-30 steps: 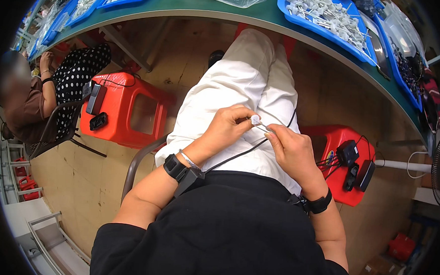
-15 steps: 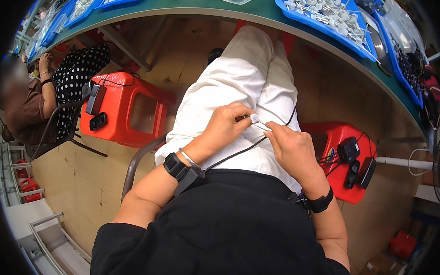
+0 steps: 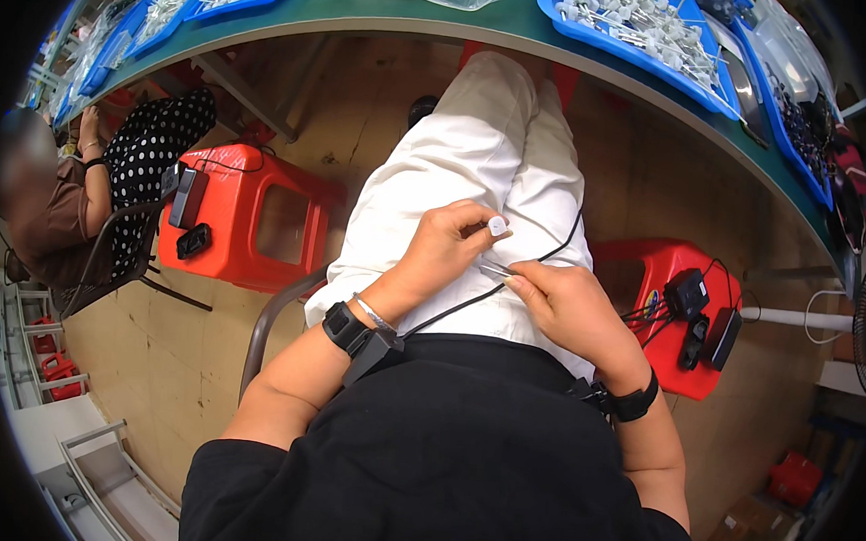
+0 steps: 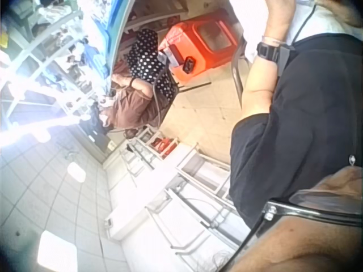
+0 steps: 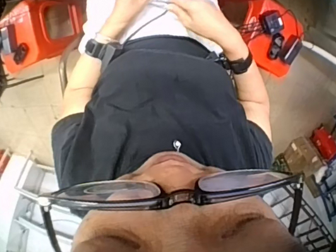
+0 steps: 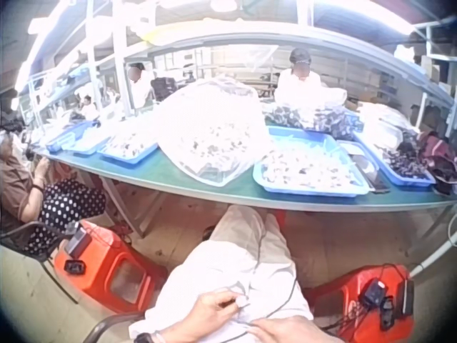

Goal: Assembling small electronic connectors with black wires and white plastic components.

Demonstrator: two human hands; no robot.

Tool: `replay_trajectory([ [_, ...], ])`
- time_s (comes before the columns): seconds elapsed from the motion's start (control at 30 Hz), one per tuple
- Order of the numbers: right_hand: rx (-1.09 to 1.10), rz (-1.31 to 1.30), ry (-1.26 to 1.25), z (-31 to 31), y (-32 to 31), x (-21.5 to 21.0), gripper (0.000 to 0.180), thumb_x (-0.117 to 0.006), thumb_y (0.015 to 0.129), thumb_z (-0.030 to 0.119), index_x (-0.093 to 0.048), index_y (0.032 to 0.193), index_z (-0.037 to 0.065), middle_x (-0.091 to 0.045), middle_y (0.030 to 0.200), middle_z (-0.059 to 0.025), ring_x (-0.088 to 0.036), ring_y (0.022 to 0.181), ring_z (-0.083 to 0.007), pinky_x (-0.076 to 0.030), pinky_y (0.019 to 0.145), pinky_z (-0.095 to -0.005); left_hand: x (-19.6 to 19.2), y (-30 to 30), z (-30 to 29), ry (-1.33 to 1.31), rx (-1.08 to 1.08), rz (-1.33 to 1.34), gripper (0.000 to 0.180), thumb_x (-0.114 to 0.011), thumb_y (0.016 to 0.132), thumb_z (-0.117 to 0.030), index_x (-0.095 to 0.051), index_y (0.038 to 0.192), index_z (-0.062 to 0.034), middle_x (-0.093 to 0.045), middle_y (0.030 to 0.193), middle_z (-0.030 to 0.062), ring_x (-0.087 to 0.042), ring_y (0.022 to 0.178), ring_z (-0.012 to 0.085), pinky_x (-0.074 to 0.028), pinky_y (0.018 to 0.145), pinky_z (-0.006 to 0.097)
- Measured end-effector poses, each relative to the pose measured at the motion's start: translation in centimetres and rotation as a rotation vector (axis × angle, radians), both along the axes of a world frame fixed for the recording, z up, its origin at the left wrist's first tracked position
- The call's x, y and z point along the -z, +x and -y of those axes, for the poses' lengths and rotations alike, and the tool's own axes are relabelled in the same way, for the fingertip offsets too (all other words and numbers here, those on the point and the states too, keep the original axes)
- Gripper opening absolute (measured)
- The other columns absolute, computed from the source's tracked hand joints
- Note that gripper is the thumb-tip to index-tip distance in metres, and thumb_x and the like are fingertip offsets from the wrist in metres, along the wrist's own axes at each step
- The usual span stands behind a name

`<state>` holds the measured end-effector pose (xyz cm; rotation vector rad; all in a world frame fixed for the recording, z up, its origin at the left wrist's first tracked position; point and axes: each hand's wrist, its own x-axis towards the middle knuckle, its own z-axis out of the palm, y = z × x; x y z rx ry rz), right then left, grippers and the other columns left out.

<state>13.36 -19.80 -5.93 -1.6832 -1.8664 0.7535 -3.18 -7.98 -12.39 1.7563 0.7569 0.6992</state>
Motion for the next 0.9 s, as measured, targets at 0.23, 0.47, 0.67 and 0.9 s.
replay_trajectory([
  [0.23,0.121,-0.067,0.05,-0.1,0.6,-0.2,0.018,-0.063,0.095,0.019,-0.067,0.1,0.002,-0.065,0.073,-0.0197,-0.065,0.067,-0.0379,-0.05,0.059,-0.0431,0.5,0.2,-0.2,-0.01,0.09,-0.032,0.02,-0.067,0.095,-0.011,-0.07,0.113,-0.0026,-0.066,0.099,0.0069,-0.062,0.088,0.0126,-0.05,0.075,0.027],
  [0.47,0.11,-0.02,0.092,-0.3,0.8,0.3,0.018,-0.062,0.096,0.02,-0.067,0.098,0.003,-0.066,0.072,-0.0188,-0.065,0.065,-0.037,-0.049,0.057,-0.0438,-0.4,-0.1,-0.3,0.038,0.151,-0.05,0.026,-0.062,0.094,-0.005,-0.069,0.119,-0.0047,-0.065,0.101,0.0087,-0.061,0.095,0.0192,-0.05,0.084,0.031],
  [0.67,0.092,-0.033,0.031,-0.3,0.7,0.8,0.018,-0.061,0.096,0.02,-0.067,0.098,0.003,-0.065,0.072,-0.0201,-0.064,0.064,-0.0382,-0.048,0.057,-0.0445,-0.2,0.0,-0.3,0.056,0.185,-0.033,0.028,-0.058,0.094,-0.002,-0.068,0.12,-0.0056,-0.065,0.1,0.009,-0.061,0.098,0.0205,-0.049,0.085,0.032],
  [0.9,0.133,-0.154,-0.099,-0.3,0.8,0.9,0.02,-0.061,0.096,0.02,-0.069,0.1,0.002,-0.064,0.072,-0.0218,-0.063,0.063,-0.038,-0.047,0.058,-0.0418,-0.4,0.0,-0.2,0.016,0.218,-0.033,0.03,-0.057,0.092,0.001,-0.068,0.119,-0.0052,-0.063,0.1,0.0087,-0.06,0.093,0.0185,-0.048,0.081,0.03],
])
